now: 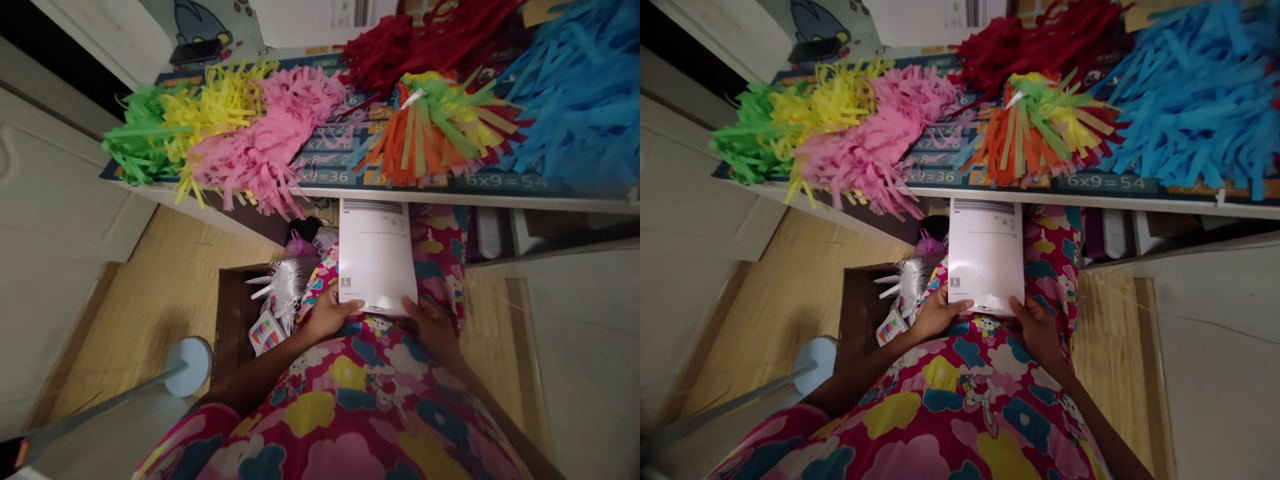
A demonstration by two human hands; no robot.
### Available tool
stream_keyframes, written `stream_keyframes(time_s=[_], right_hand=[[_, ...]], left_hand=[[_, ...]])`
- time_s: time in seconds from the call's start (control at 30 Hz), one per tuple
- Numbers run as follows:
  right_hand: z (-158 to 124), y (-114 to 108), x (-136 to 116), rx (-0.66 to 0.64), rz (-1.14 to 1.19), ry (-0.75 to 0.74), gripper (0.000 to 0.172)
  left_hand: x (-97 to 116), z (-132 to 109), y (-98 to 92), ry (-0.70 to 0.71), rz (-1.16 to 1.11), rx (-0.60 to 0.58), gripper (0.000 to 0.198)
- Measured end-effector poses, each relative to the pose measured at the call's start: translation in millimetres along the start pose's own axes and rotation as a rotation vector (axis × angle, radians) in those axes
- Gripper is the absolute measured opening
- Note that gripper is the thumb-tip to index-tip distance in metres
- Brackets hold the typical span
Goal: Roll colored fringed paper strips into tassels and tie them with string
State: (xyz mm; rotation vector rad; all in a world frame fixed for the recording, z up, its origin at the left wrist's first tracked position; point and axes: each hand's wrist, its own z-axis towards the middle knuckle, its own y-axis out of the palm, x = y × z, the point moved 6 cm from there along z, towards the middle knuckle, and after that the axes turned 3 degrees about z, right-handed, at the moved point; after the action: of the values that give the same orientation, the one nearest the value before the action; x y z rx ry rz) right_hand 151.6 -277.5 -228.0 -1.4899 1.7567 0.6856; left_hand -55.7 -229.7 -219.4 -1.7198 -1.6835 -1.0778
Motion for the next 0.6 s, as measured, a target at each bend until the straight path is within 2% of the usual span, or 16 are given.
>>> stream_keyframes(time_s=[0.07, 0.13, 0.27, 0.37, 0.43, 0.5, 0.6], right_hand=[[-1.2, 5.6, -0.3, -0.067, 0.019, 0.106, 0.047], [-2.0, 10.6, -5.9, -0.082, 0.001, 0.15, 0.047], [-1.5, 26.8, -21.4, -0.082, -0.03, 0.091, 0.046], [-1.9, 43.8, -24.7, -0.185, -0.053, 0.036, 0.051], [-3.5, 50.4, -24.3, -0.312, -0.129, 0.037, 0.054], [-3.8, 47.3, -33.3, -0.399, -0.325, -0.028, 0.054], [-0.3, 34.7, -80.3, -0.325, -0.548, -0.299, 0.046]], left_hand=[[-2.9, -0.5, -5.4, -0.027, -0.122, 0.091, 0.053], [-5.4, -0.2, -5.9, -0.04, -0.172, 0.127, 0.052], [-10.6, 0.0, 7.9, -0.069, -0.1, 0.027, 0.049], [-8.5, -2.2, 10.8, -0.03, -0.06, 0.015, 0.053], [-1.9, -4.7, 1.3, 0.001, -0.027, 0.039, 0.056], [11.9, -9.0, -18.6, 0.026, 0.025, 0.061, 0.054], [50.9, -22.7, -55.4, 0.055, 0.173, 0.017, 0.041]])
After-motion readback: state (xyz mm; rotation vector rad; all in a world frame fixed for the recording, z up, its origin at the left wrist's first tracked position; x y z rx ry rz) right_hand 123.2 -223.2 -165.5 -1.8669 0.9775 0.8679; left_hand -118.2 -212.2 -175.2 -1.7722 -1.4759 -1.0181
